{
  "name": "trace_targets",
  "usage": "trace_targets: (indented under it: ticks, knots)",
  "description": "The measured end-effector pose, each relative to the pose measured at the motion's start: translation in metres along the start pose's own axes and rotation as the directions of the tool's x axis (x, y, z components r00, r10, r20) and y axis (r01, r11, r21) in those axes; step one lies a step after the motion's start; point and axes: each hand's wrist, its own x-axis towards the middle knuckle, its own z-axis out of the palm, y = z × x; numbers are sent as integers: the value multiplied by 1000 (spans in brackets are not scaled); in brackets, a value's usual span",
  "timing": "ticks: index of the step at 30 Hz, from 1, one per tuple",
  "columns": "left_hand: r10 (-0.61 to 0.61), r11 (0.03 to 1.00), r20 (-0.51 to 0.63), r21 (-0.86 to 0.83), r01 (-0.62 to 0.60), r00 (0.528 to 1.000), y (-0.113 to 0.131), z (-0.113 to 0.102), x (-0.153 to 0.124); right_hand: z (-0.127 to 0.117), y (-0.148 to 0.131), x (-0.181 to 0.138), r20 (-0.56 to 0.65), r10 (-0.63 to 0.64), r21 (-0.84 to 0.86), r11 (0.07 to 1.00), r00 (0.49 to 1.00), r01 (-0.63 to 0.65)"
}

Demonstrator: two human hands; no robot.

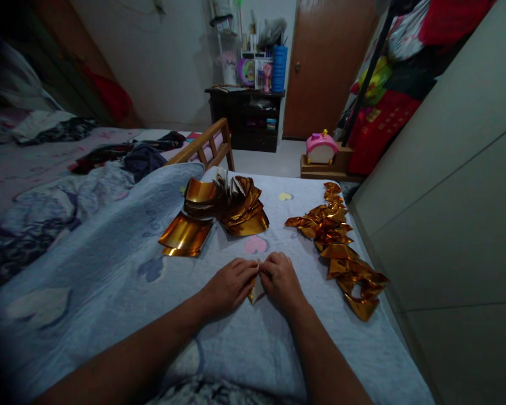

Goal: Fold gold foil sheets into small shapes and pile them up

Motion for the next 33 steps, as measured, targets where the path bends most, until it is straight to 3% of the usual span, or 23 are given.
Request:
trace_targets:
  ticks: [22,33]
  knots:
    - [-6,999,38,42,4,999,-4,2,2,4,5,-1,-17,-25,-23,999,1000,25]
    - [8,1000,24,24,-8,1000,-5,2,0,-3,6,0,42,-10,16,1000,999,9]
